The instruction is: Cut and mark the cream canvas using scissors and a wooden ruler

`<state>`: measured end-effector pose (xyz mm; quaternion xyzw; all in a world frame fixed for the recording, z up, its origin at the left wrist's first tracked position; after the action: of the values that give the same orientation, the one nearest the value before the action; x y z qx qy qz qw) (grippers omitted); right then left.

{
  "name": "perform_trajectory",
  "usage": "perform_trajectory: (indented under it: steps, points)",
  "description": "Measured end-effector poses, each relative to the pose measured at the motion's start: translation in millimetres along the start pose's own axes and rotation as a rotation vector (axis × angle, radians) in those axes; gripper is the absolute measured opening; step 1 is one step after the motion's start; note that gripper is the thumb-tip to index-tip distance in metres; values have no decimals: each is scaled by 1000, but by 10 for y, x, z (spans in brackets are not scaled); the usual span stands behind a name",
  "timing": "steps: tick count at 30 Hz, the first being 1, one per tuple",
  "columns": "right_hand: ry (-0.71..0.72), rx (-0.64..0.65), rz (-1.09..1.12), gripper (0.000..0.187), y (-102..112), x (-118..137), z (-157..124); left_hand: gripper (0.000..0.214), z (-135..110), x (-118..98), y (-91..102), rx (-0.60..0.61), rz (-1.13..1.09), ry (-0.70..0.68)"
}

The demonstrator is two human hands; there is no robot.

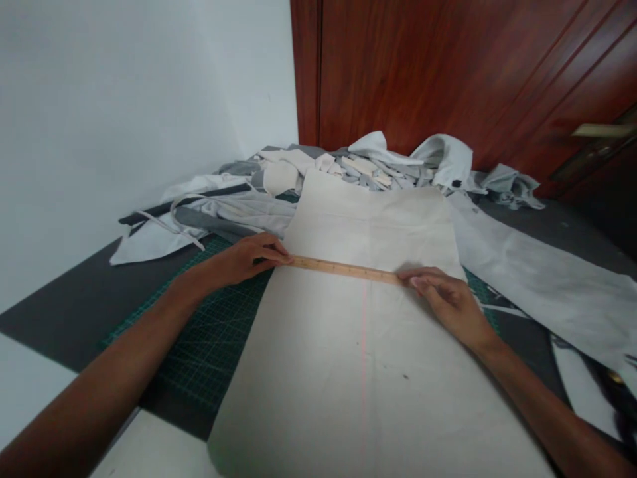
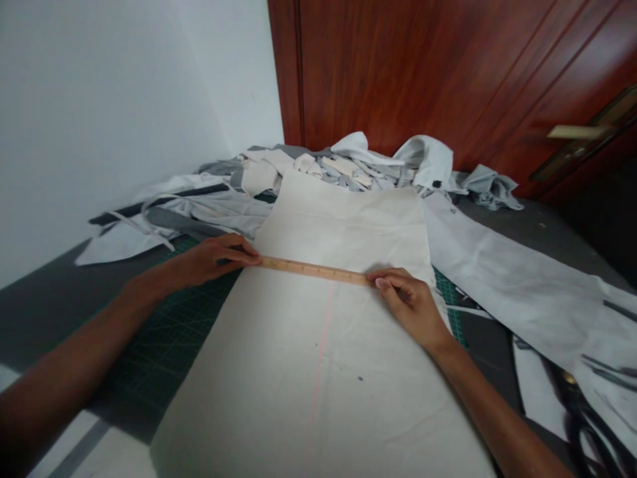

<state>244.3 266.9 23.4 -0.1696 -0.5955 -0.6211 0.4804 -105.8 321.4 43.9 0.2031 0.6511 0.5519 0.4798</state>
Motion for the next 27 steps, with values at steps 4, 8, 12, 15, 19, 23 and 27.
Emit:
perform_trajectory:
  steps: [4,8,12,15,19,23,27]
  points:
    - [11,5,2,25,-9,15,3,26,-21,-21,15,-28,34,4]
    - [22,6,16,26,-13,22,3,22,34,-108,26,-49,95,23]
    - [14,12,15,31,-24,5,-2,21,181,-210,2,10,75,-79]
    - [-12,2,-3,34,-22,-22,-7,26,319,-230,-24,82,23,-153]
    - [-37,7,-24,34,-39,-27,-14,36,558,-251,-75,107,9,-201]
    - [-5,14,-116,33,-28,85,-17,35,765,-306,-194,94,-10,-279]
    - [51,132,-293,33,-145,371,154,25,793,-280,-264,55,-22,-308]
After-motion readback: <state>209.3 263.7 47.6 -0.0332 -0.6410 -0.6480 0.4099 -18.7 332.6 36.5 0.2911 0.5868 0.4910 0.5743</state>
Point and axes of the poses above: each hand's wrist, its own z-axis towards the middle knuckle, its own y-axis out of the back of the hand, x = y × z, the point moved 10 cm from there along z, towards the middle knuckle, and after that the axes turned 15 degrees about x, right-handed, at the moved point
